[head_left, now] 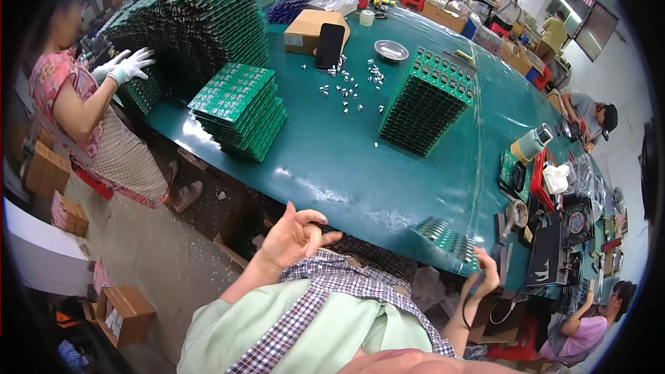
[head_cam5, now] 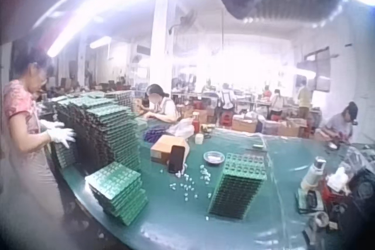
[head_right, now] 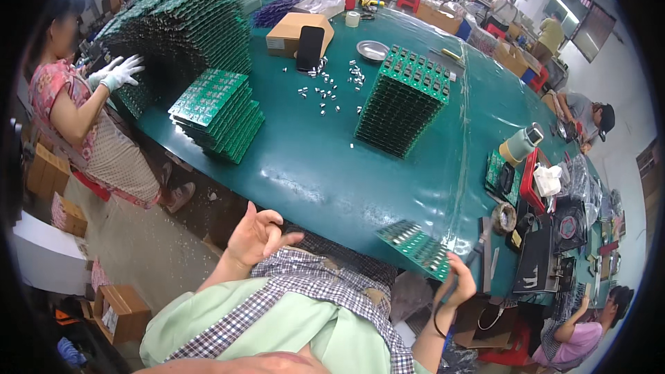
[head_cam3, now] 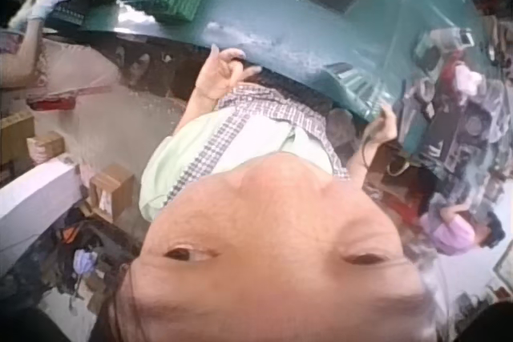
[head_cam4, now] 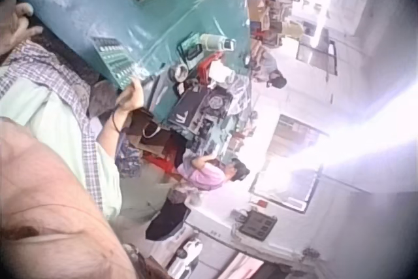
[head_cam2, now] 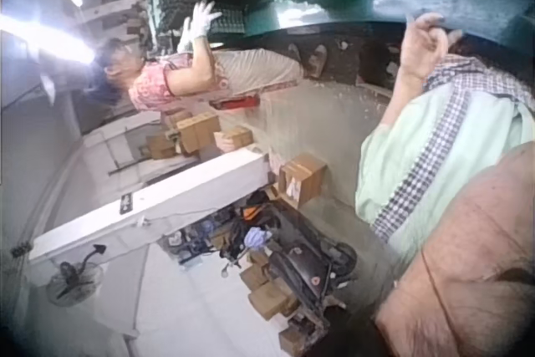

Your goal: The person solders electronic components onto circuit boards using a soldering iron, holding components in place by hand and rotating and turning over the boards between soldering cycles.

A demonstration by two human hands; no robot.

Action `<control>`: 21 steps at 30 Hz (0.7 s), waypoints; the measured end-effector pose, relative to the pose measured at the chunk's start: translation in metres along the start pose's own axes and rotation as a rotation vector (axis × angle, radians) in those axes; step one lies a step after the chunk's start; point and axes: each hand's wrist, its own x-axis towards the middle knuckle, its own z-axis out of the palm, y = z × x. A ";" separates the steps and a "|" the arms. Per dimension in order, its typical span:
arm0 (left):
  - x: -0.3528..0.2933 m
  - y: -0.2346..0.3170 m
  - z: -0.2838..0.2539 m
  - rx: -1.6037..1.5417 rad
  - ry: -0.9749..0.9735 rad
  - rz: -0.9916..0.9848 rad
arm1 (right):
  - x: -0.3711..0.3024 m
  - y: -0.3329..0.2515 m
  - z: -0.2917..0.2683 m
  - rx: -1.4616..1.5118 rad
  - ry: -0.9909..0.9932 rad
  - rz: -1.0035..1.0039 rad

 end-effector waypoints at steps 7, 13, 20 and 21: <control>0.067 -0.029 0.017 1.772 0.236 0.331 | -0.002 0.008 0.078 0.126 -0.188 -0.157; 0.091 -0.040 -0.022 1.925 -0.102 0.614 | 0.011 0.016 0.097 0.177 -0.324 -0.137; 0.103 -0.052 -0.047 1.843 -0.080 0.705 | 0.017 0.021 0.106 0.033 -0.275 -0.148; 0.103 -0.053 -0.047 1.838 -0.080 0.683 | 0.019 0.019 0.104 -0.013 -0.278 -0.173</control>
